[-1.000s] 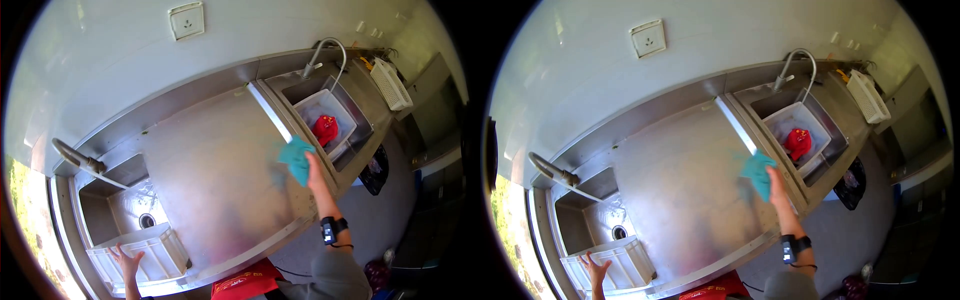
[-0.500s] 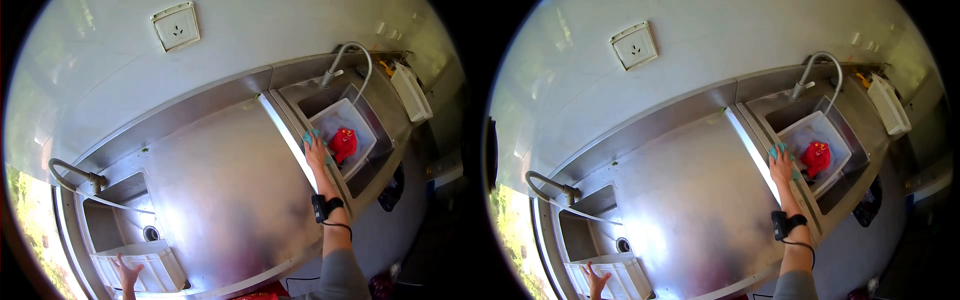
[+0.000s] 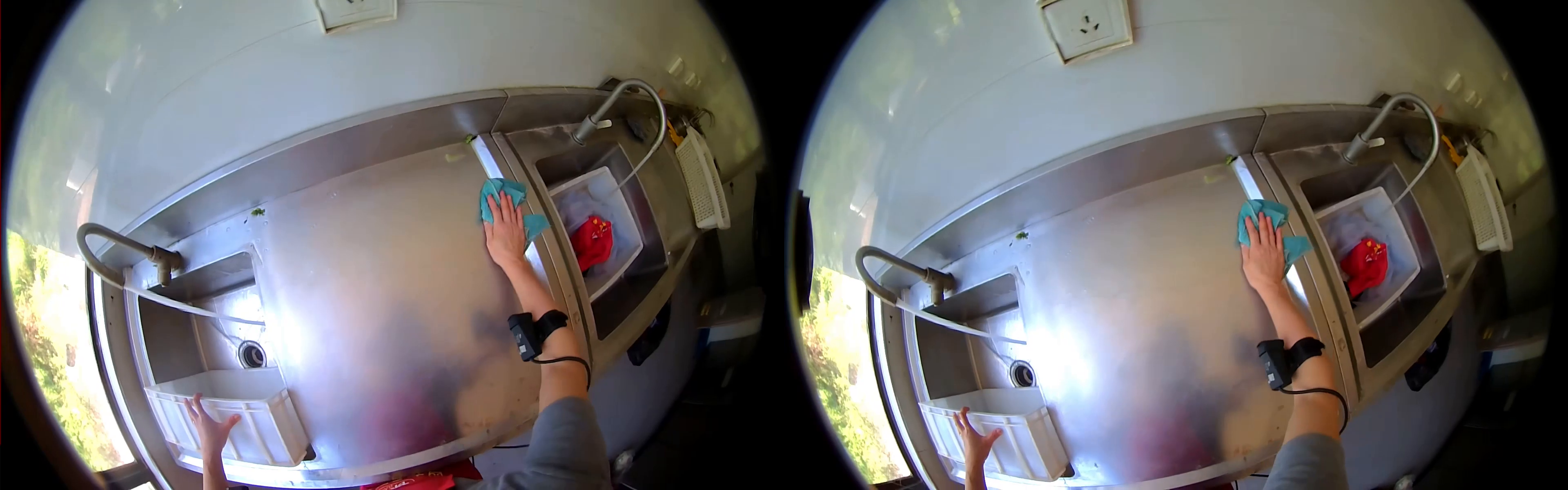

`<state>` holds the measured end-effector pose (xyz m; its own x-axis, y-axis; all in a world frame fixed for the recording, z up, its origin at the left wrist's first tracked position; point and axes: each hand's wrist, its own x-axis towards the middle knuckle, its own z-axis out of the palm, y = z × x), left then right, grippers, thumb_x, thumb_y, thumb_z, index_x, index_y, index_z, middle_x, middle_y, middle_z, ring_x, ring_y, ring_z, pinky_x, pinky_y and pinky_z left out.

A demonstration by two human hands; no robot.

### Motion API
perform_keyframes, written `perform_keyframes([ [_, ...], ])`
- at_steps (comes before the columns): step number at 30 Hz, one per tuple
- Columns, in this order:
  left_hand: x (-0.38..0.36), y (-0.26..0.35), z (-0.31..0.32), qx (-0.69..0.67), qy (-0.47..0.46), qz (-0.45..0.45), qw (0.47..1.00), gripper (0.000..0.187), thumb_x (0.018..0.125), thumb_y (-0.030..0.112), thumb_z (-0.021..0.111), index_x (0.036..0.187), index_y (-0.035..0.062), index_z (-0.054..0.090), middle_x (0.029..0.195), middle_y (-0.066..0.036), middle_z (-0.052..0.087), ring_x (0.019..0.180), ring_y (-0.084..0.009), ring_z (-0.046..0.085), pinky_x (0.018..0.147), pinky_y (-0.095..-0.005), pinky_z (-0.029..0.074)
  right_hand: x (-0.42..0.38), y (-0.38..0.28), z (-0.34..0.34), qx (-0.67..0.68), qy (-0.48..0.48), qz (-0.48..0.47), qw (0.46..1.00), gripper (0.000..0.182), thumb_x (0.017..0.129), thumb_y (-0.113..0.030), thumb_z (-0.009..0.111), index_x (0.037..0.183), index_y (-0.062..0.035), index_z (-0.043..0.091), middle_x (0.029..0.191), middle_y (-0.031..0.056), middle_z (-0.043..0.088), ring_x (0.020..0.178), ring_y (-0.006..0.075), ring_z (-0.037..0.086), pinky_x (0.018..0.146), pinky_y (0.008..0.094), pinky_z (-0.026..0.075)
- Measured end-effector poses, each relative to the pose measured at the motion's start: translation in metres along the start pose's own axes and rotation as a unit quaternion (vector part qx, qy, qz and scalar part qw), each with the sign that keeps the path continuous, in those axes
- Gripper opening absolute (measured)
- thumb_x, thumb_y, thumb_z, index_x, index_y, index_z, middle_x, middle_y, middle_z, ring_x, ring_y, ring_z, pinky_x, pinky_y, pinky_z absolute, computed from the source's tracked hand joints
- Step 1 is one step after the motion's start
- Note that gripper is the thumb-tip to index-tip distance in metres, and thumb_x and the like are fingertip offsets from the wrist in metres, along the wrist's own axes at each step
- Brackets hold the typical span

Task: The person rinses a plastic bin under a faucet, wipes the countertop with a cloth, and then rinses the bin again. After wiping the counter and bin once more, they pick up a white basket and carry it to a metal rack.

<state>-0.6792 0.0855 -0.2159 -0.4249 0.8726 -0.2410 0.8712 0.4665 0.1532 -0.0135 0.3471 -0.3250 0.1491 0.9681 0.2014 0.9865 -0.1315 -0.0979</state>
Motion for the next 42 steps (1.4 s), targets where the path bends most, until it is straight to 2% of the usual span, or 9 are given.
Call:
perform_keyframes([
  [3,-0.004,0.007,-0.001,-0.003,0.01,-0.006,1.0,0.108,0.048,0.034,0.086,0.133,0.0047,0.026,0.139,-0.035,0.013,0.131,-0.0457,0.013,0.104,-0.0492,0.024,-0.009,-0.029,0.014,0.004,0.005,0.058,0.998,0.058,0.084,-0.025,0.05,0.138,-0.0126,0.029,0.144,0.0136,0.024,0.133,0.0281,0.023,0.108,0.0421,0.018],
  [15,-0.018,0.007,-0.005,0.017,0.005,-0.042,0.999,0.115,0.051,0.047,0.083,0.14,0.0181,0.016,0.145,-0.023,0.002,0.128,-0.052,0.014,0.091,-0.0635,0.032,-0.107,-0.379,0.018,0.264,-0.034,-0.159,0.951,0.056,0.076,-0.013,0.055,0.13,-0.0119,0.04,0.139,0.0104,0.031,0.126,0.0268,0.033,0.099,0.044,0.029],
  [18,-0.022,0.012,-0.01,0.015,-0.01,-0.037,0.999,0.122,0.049,0.047,0.084,0.142,0.0207,0.011,0.146,-0.023,-0.003,0.129,-0.0516,0.012,0.091,-0.0666,0.03,-0.121,-0.408,0.006,0.489,-0.083,-0.148,0.855,0.035,0.079,-0.009,0.054,0.114,-0.0038,0.053,0.116,0.0103,0.054,0.102,0.0235,0.052,0.086,0.0361,0.041],
  [23,-0.023,0.0,0.001,0.004,0.017,0.0,1.0,0.125,0.047,0.046,0.085,0.142,0.0226,0.008,0.146,-0.02,-0.006,0.13,-0.0501,0.009,0.087,-0.0706,0.03,-0.089,-0.348,-0.011,0.811,-0.264,0.07,0.517,0.028,0.083,-0.019,0.058,0.106,-0.0021,0.058,0.096,0.0048,0.062,0.082,0.0119,0.057,0.072,0.0263,0.047],
  [27,-0.025,0.015,-0.008,0.004,-0.014,-0.043,0.999,0.125,0.047,0.042,0.086,0.142,0.0234,0.008,0.147,-0.017,-0.009,0.132,-0.047,0.003,0.086,-0.0701,0.032,-0.027,-0.203,-0.059,0.834,-0.194,0.141,0.497,0.034,0.081,-0.021,0.063,0.109,-0.0039,0.055,0.099,0.0071,0.061,0.086,0.0166,0.059,0.075,0.0313,0.05],
  [32,-0.024,0.011,-0.005,0.0,-0.004,-0.024,1.0,0.128,0.043,0.047,0.085,0.142,0.0208,0.008,0.147,-0.019,-0.008,0.133,-0.0452,0.005,0.087,-0.068,0.033,0.039,-0.024,-0.052,0.659,-0.011,0.187,0.728,0.026,0.081,-0.025,0.061,0.099,-0.0074,0.06,0.08,-0.0009,0.057,0.068,0.0077,0.051,0.061,0.0263,0.043],
  [34,-0.022,0.016,-0.007,0.013,-0.008,-0.031,0.999,0.128,0.043,0.049,0.084,0.142,0.0198,0.009,0.147,-0.02,-0.006,0.133,-0.0454,0.006,0.089,-0.0659,0.033,0.046,0.012,-0.037,0.536,-0.022,0.182,0.824,0.042,0.081,-0.029,0.061,0.117,-0.0088,0.056,0.104,0.0058,0.058,0.092,0.0153,0.055,0.079,0.0307,0.042],
  [36,-0.02,0.012,-0.003,0.005,0.001,-0.017,1.0,0.128,0.043,0.052,0.083,0.142,0.0191,0.01,0.146,-0.021,-0.005,0.132,-0.0463,0.008,0.092,-0.0638,0.032,0.039,0.013,-0.02,0.045,0.026,0.099,0.994,0.051,0.081,-0.034,0.059,0.128,-0.0168,0.047,0.13,0.0117,0.045,0.116,0.0252,0.045,0.097,0.0416,0.032],
  [42,-0.019,0.007,-0.001,0.016,0.016,0.003,1.0,0.129,0.041,0.059,0.08,0.142,0.0181,0.011,0.146,-0.022,-0.002,0.131,-0.0481,0.011,0.093,-0.0619,0.032,0.049,-0.067,0.046,0.071,0.04,0.071,0.994,0.053,0.082,-0.036,0.054,0.132,-0.025,0.04,0.138,0.012,0.033,0.128,0.0284,0.03,0.105,0.048,0.02],
])
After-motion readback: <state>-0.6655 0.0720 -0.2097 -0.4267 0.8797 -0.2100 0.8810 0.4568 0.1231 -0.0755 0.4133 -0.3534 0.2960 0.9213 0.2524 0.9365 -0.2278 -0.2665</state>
